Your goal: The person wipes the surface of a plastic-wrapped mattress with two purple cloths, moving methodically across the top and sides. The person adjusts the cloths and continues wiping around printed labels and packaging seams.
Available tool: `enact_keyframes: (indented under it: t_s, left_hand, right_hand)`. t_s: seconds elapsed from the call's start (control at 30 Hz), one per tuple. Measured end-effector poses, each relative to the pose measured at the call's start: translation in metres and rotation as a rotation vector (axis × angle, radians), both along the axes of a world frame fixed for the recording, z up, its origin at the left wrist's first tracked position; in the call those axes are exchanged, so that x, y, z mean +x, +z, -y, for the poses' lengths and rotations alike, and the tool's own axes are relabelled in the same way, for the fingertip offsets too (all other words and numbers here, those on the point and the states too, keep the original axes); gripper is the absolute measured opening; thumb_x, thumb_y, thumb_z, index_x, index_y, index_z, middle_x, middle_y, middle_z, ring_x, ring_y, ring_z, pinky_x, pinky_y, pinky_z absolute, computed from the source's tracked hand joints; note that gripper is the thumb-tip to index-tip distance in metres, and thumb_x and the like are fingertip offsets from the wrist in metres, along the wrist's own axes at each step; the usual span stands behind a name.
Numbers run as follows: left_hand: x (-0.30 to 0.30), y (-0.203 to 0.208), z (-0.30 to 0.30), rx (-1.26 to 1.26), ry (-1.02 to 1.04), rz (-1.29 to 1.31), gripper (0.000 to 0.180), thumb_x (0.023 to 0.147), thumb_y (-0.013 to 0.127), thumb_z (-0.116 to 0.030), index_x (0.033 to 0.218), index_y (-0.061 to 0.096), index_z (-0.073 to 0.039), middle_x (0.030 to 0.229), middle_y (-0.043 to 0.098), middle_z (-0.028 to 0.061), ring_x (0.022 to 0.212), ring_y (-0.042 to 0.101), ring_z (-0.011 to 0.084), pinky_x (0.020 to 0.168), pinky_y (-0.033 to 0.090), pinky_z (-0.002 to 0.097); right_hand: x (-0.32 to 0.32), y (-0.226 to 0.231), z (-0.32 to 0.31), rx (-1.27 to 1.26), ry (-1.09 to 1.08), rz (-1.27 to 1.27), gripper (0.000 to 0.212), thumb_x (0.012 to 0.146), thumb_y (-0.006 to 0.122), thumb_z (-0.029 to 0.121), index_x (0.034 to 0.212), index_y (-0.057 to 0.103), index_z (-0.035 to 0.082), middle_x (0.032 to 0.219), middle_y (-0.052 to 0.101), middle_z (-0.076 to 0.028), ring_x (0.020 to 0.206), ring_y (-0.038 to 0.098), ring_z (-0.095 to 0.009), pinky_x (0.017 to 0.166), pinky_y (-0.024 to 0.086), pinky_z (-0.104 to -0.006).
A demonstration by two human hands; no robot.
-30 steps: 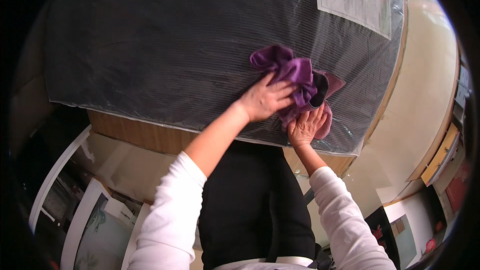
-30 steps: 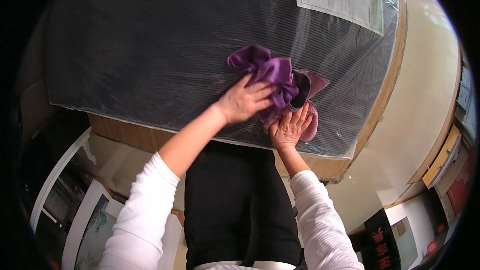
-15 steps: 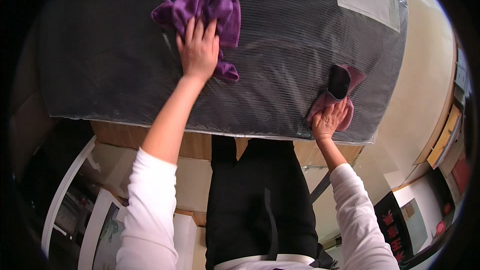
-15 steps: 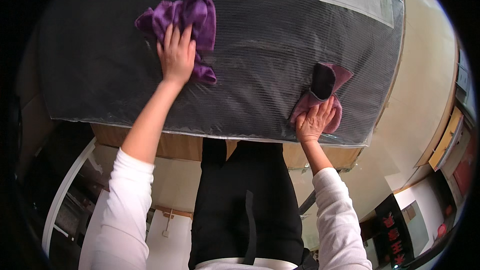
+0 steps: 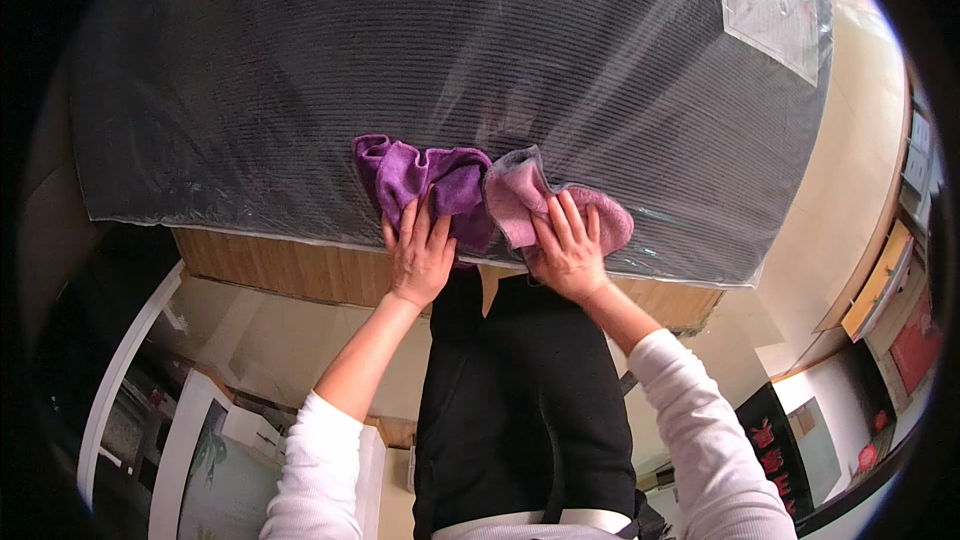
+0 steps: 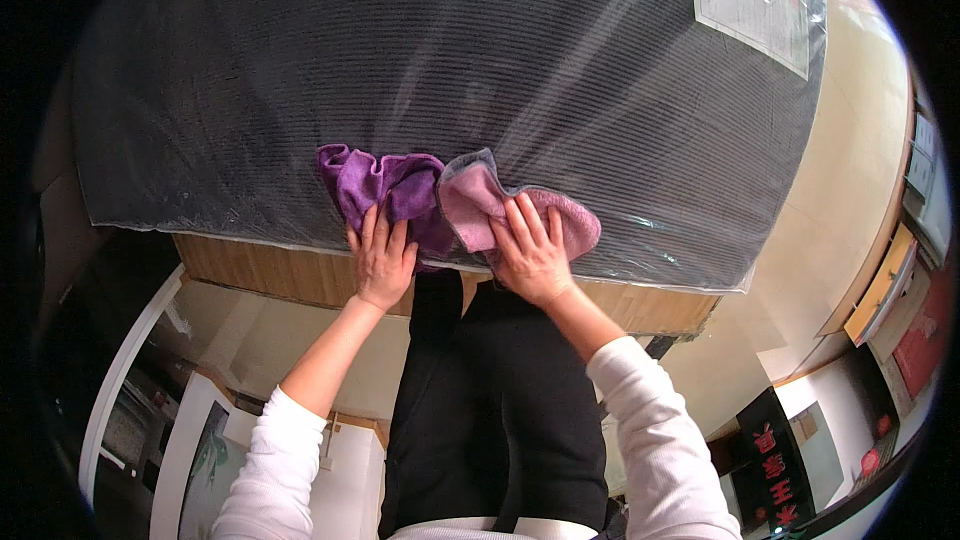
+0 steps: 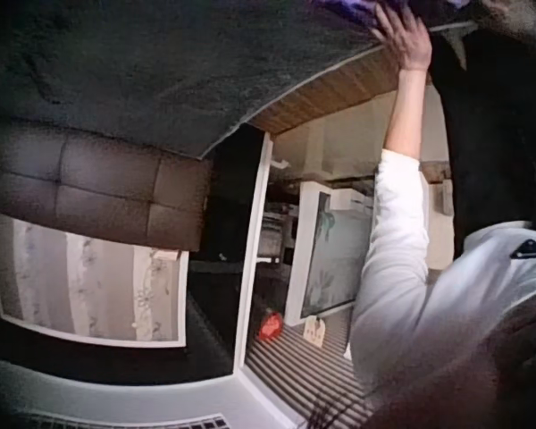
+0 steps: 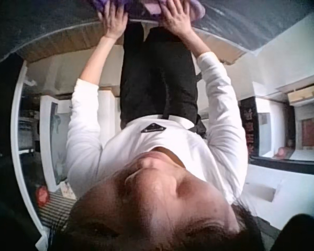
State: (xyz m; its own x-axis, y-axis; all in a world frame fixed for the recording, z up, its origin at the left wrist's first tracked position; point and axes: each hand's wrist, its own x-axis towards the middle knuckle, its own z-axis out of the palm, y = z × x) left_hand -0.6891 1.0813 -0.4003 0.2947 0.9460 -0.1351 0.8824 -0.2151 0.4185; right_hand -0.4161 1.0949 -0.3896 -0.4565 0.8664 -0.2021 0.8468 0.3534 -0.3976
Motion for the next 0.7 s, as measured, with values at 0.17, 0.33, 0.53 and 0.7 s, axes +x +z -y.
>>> enact_keyframes:
  t_s: [0.17, 0.33, 0.53, 0.7]
  left_hand:
    - [0.0, -0.005, -0.006, 0.029, 0.021, 0.007, 0.07, 0.084, 0.069, -0.023, 0.145, 0.038, -0.009, 0.151, 0.036, 0.0205, 0.142, 0.029, 0.0408, 0.11, 0.017, 0.0675]
    - [0.02, -0.001, -0.039, 0.023, 0.069, 0.025, 0.074, 0.085, 0.066, -0.022, 0.15, 0.032, -0.01, 0.155, 0.032, 0.02, 0.145, 0.025, 0.0416, 0.107, 0.014, 0.0702]
    - [0.077, 0.005, -0.147, 0.09, -0.159, 0.176, 0.047, 0.085, 0.064, -0.022, 0.13, 0.057, -0.011, 0.151, 0.04, 0.0122, 0.144, 0.03, 0.0319, 0.105, 0.021, 0.0667]
    - [0.098, -0.018, -0.242, 0.301, -0.277, 0.09, 0.042, 0.093, 0.053, -0.029, 0.135, 0.057, -0.023, 0.148, 0.046, 0.0062, 0.139, 0.038, 0.0249, 0.11, 0.025, 0.0648]
  right_hand:
    - [0.047, -0.002, -0.083, 0.143, 0.124, -0.009, 0.057, 0.077, 0.065, 0.018, 0.132, 0.056, 0.005, 0.153, 0.038, -0.019, 0.143, 0.036, -0.036, 0.112, 0.031, -0.0559]
    - [0.053, -0.029, -0.174, 0.397, -0.448, 0.148, 0.064, 0.084, 0.057, 0.023, 0.142, 0.043, 0.001, 0.155, 0.031, -0.025, 0.146, 0.025, -0.04, 0.116, 0.021, -0.0557]
    - [0.013, -0.05, -0.194, 0.363, -0.81, 0.244, 0.071, 0.088, 0.05, 0.032, 0.15, 0.033, 0.004, 0.158, 0.024, -0.024, 0.149, 0.016, -0.038, 0.119, 0.012, -0.0554]
    - [0.012, -0.053, -0.195, 0.391, -0.772, 0.236, 0.069, 0.088, 0.05, 0.033, 0.149, 0.035, 0.003, 0.157, 0.025, -0.022, 0.149, 0.017, -0.038, 0.118, 0.013, -0.054]
